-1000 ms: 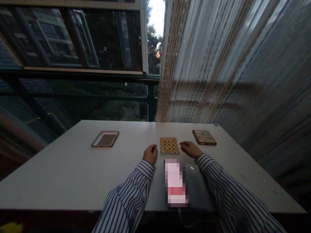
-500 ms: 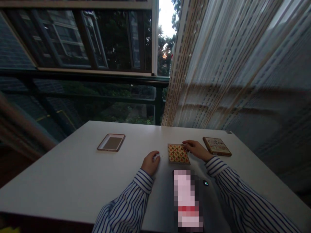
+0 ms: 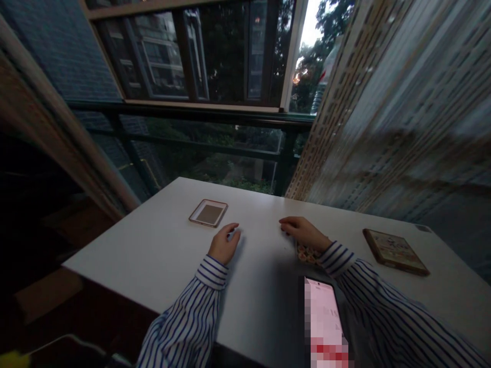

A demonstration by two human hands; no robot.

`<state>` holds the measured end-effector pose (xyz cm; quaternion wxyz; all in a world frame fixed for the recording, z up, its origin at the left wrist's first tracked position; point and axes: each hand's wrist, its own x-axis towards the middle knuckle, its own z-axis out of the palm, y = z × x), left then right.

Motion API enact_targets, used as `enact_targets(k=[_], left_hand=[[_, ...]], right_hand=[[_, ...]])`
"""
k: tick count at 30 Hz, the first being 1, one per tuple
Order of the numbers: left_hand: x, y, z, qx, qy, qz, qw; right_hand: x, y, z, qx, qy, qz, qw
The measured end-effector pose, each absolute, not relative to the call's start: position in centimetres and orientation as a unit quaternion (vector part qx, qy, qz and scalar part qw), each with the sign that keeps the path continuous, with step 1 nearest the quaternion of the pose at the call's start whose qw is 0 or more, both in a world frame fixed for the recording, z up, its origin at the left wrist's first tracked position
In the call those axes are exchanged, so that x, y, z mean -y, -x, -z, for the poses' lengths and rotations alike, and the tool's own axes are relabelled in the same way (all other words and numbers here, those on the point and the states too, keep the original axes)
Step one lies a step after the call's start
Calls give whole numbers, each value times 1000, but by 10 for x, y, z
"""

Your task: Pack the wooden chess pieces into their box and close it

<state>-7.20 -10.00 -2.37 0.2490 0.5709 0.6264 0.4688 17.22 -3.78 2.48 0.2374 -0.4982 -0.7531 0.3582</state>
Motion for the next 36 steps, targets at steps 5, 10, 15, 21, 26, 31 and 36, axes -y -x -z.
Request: enact_targets(k=[5, 10, 15, 21, 26, 31, 36], left_hand=[[100, 106, 25, -652, -512, -506, 239], [99, 133, 31, -668, -486, -515, 229], [95, 153, 38, -690, -453, -524, 210], [87, 176, 43, -721, -419, -528, 160], [80, 191, 46, -757, -386, -516, 109], [70, 206, 55, -779, -380, -491, 89], [62, 214, 61, -778, -396, -482, 83]], right_hand=[[25, -139, -21, 778, 461, -364, 222], [14, -111, -8, 795, 449, -350, 209], [8, -83, 1, 809, 438, -332, 208], [7, -51, 6, 818, 427, -331, 197], [7, -30, 9, 827, 425, -319, 185], [8, -12, 10, 835, 425, -305, 173], [10, 5, 11, 838, 430, -297, 159]])
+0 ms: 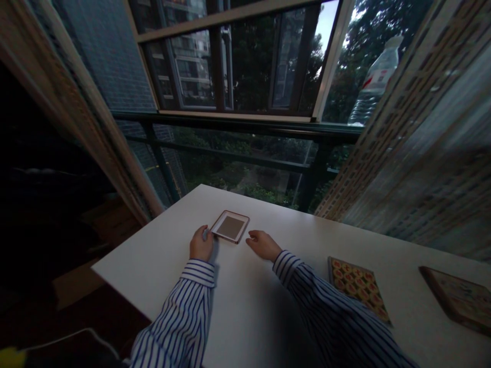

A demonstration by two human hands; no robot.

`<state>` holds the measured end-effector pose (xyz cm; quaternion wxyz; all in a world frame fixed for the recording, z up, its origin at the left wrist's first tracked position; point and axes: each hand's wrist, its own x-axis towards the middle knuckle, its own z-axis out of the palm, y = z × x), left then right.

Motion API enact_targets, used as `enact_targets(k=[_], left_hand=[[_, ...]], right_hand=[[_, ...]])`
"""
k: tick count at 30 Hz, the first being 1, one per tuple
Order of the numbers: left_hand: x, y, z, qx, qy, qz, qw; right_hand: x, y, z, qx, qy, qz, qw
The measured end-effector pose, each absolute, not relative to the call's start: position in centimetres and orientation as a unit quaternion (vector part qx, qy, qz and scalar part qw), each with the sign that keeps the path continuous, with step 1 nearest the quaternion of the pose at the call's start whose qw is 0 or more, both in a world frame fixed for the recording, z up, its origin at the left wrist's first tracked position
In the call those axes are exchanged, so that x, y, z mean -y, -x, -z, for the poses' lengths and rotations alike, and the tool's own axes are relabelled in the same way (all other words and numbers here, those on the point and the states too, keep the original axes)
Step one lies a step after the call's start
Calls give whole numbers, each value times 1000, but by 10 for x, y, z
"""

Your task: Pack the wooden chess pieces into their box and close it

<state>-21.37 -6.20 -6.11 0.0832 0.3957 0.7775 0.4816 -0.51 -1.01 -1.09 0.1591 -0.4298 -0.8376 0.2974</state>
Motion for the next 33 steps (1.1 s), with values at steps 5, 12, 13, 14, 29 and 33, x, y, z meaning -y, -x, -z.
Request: enact_targets(k=[5, 12, 13, 14, 29, 33], left_hand=[[59, 214, 66, -776, -432, -455, 72], [59, 213, 71, -772, -461, -432, 77], [59, 213, 71, -773, -460, -429, 77], [60, 213, 72, -774, -461, -427, 77], [60, 215, 77, -760, -452, -462, 73], [60, 216, 77, -752, -440, -486, 74]], right_hand=[[9, 19, 16, 828, 438, -309, 164], [6, 29, 22, 812, 451, -325, 178], [6, 30, 22, 809, 453, -328, 181], [6, 31, 23, 806, 456, -331, 183], [3, 41, 36, 759, 455, -381, 265], [2, 41, 36, 753, 446, -389, 289]])
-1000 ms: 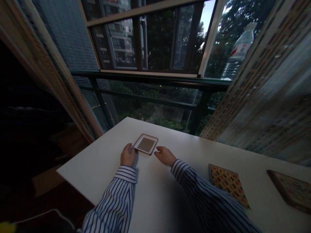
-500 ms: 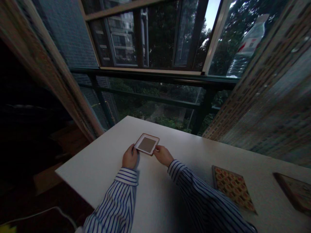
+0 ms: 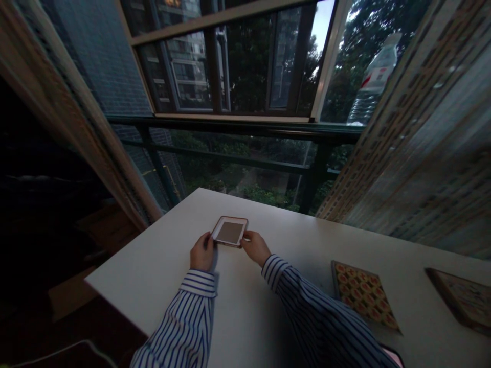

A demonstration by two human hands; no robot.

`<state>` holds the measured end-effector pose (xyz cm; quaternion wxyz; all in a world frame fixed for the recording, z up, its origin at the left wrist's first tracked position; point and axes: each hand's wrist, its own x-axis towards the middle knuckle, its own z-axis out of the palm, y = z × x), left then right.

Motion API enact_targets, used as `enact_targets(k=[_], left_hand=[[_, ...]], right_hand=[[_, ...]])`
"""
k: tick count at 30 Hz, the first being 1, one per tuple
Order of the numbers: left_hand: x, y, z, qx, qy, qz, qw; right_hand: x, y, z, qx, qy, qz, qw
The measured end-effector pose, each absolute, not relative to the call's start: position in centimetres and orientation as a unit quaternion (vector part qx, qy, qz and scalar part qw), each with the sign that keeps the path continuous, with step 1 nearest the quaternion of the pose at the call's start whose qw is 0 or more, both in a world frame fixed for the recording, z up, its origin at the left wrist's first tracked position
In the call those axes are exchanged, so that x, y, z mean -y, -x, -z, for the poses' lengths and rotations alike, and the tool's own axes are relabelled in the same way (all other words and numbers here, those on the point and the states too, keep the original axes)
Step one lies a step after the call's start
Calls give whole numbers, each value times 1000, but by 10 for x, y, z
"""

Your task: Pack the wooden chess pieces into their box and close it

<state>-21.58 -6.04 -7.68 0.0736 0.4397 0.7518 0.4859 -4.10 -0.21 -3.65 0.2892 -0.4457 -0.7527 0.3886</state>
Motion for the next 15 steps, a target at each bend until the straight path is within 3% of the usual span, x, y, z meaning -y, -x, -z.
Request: enact_targets(k=[15], left_hand=[[64, 205, 51, -715, -409, -555, 118]], right_hand=[[3, 27, 16, 736, 429, -393, 347]])
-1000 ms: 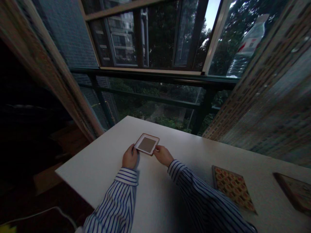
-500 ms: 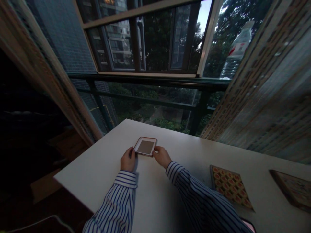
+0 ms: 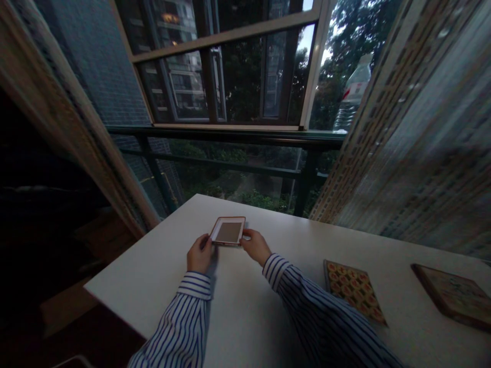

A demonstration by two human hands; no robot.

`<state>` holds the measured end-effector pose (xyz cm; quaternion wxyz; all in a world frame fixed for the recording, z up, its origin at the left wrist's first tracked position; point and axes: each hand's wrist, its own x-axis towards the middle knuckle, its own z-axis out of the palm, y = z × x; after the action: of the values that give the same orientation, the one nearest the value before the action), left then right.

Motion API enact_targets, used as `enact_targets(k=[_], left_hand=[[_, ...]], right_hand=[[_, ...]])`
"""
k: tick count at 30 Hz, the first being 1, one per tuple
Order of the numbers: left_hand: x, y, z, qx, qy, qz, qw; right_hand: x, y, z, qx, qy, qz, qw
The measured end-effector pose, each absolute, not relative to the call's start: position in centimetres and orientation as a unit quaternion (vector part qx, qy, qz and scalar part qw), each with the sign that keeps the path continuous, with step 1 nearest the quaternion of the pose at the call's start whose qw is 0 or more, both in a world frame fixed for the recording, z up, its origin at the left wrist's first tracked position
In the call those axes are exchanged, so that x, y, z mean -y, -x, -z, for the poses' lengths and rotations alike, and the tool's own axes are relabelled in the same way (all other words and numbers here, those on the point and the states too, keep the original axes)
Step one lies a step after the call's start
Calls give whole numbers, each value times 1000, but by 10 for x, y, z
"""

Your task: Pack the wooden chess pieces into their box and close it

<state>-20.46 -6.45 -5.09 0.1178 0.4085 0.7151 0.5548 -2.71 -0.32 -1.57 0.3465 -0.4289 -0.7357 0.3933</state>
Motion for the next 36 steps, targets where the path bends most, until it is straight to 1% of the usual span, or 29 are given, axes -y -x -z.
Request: enact_targets(k=[4, 11, 23, 29, 36], left_hand=[[66, 196, 40, -701, -406, -570, 137], [67, 175, 20, -679, -414, -591, 137], [62, 140, 11, -655, -436, -597, 155], [61, 117, 4, -636, -458, -600, 163], [58, 94, 2, -614, -478, -600, 185]], right_hand=[[3, 18, 12, 734, 424, -397, 353], [2, -3, 6, 723, 423, -406, 366], [14, -46, -17, 710, 418, -413, 388], [15, -70, -18, 697, 430, -401, 410], [17, -98, -19, 690, 446, -391, 415]])
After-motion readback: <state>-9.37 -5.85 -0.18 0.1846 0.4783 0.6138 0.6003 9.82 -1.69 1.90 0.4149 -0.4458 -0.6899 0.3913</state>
